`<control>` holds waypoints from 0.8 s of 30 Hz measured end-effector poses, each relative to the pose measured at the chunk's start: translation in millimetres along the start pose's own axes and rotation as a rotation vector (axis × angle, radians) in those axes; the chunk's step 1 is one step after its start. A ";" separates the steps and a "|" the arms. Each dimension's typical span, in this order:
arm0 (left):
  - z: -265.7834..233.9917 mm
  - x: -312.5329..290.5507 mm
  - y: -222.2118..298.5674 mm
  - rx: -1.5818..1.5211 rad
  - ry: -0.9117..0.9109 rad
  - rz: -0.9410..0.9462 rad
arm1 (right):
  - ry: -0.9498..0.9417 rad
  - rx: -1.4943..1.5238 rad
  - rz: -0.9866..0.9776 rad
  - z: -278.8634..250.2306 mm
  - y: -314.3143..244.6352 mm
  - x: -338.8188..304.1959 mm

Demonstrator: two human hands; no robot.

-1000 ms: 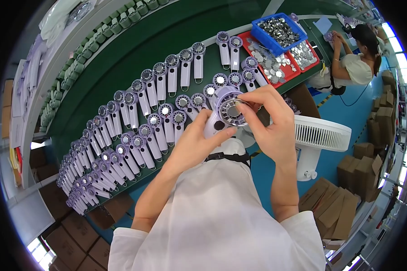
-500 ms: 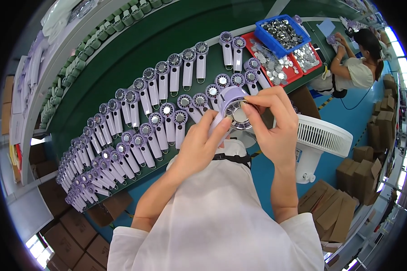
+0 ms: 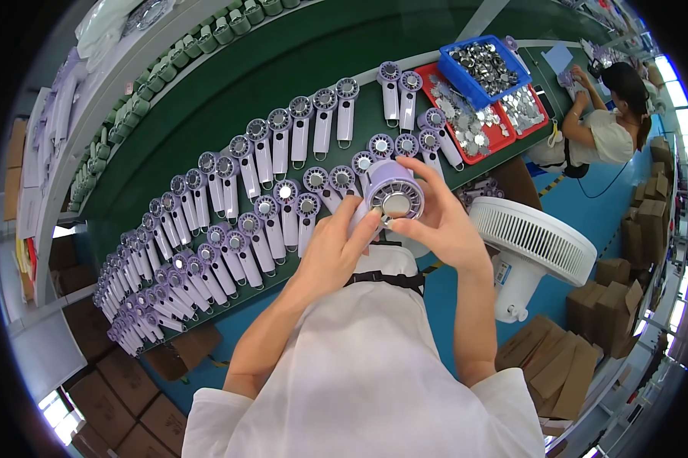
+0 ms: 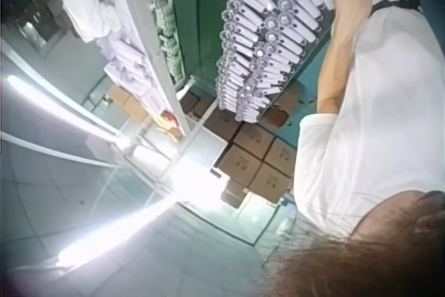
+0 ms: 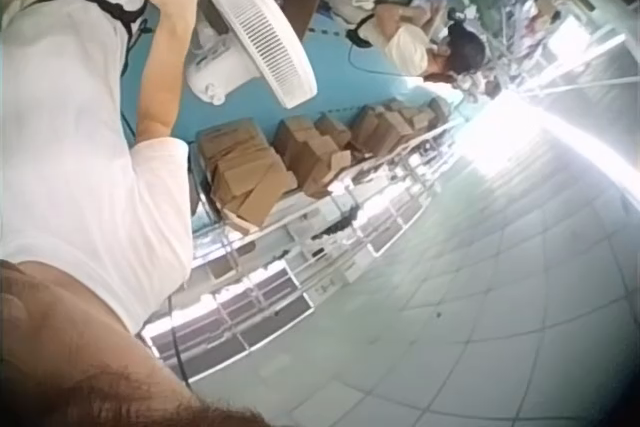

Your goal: The person retrieves metal rings from a box and assembles handheld fans by fitting the rings onto each fan head by hand, placing the assembled fans in rows on the table.

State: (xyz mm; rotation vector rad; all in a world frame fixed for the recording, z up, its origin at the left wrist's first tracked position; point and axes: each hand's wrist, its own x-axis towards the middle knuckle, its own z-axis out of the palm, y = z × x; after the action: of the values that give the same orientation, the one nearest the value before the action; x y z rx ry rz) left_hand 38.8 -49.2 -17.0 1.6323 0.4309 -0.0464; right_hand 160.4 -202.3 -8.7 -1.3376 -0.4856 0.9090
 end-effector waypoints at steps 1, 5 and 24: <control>-0.5 1.3 -1.1 -0.002 0.004 0.001 | 0.001 -0.003 -0.001 -0.5 2.8 2.2; -1.4 8.1 -5.8 -0.005 -0.009 -0.038 | 0.022 -0.069 0.016 1.4 2.9 8.9; -12.2 190.6 -51.0 0.724 0.074 -0.009 | 0.583 -0.099 0.009 -52.0 47.2 129.8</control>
State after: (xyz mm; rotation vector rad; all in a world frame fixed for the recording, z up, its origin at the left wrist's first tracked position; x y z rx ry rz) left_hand 197.2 12.2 -118.0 2.3487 0.5116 -0.1635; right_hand 262.5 -133.0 -89.5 -1.6148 -0.0718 0.4672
